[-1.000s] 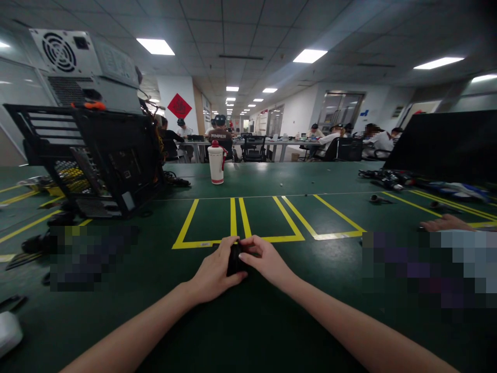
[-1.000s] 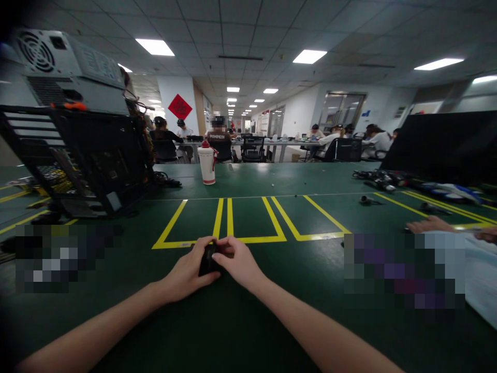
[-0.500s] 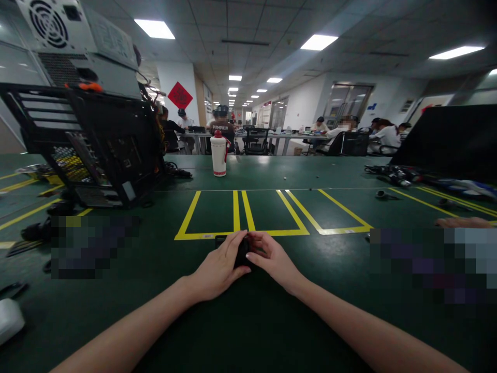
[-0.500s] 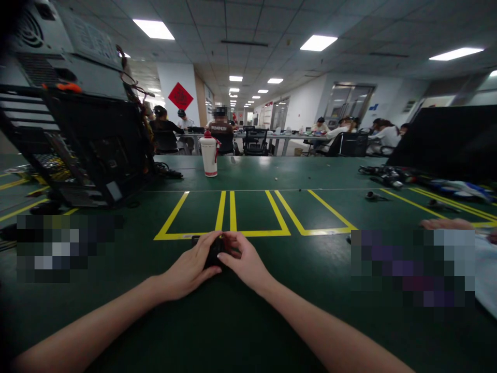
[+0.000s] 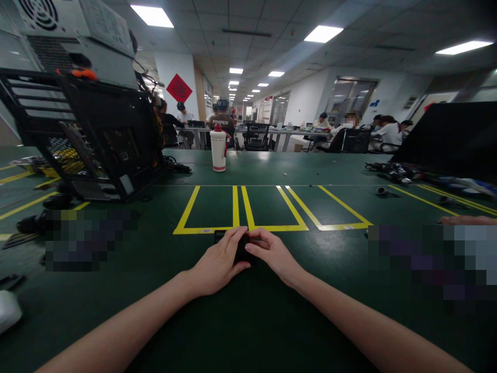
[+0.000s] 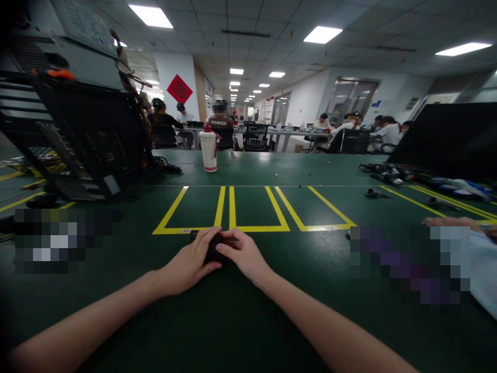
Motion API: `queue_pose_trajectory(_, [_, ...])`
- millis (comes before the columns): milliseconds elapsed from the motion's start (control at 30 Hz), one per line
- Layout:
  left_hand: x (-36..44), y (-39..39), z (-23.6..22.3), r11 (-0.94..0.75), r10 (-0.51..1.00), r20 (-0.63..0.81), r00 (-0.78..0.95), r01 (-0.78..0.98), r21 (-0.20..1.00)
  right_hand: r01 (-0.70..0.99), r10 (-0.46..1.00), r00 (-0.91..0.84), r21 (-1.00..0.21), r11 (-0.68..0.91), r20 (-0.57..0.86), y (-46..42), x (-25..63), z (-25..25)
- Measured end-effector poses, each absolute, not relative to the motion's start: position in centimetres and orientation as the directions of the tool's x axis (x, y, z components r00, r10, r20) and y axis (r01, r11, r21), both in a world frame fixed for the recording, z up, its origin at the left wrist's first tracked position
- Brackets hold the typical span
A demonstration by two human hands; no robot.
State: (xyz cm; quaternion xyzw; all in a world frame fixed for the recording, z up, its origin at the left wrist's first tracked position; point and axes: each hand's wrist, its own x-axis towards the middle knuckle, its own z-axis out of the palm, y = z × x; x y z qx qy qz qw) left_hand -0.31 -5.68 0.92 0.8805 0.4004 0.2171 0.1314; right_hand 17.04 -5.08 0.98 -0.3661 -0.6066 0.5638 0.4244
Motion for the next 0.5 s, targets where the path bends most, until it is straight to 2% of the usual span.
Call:
queue_pose_trajectory(200, [-0.10,-5.76,0.81,-0.632,0.775,0.301,0.556,0.668,0.392,-0.115,0.911,-0.395,-0.990,0.078,0.117,-5.32,17.05,0.66])
queue_pose_trajectory(500, [-0.01,-5.82,1.52,-0.606,0.793,0.244,0.558,0.682,0.409,-0.082,0.948,-0.287,-0.990,0.119,0.138,-5.58,16.46,0.52])
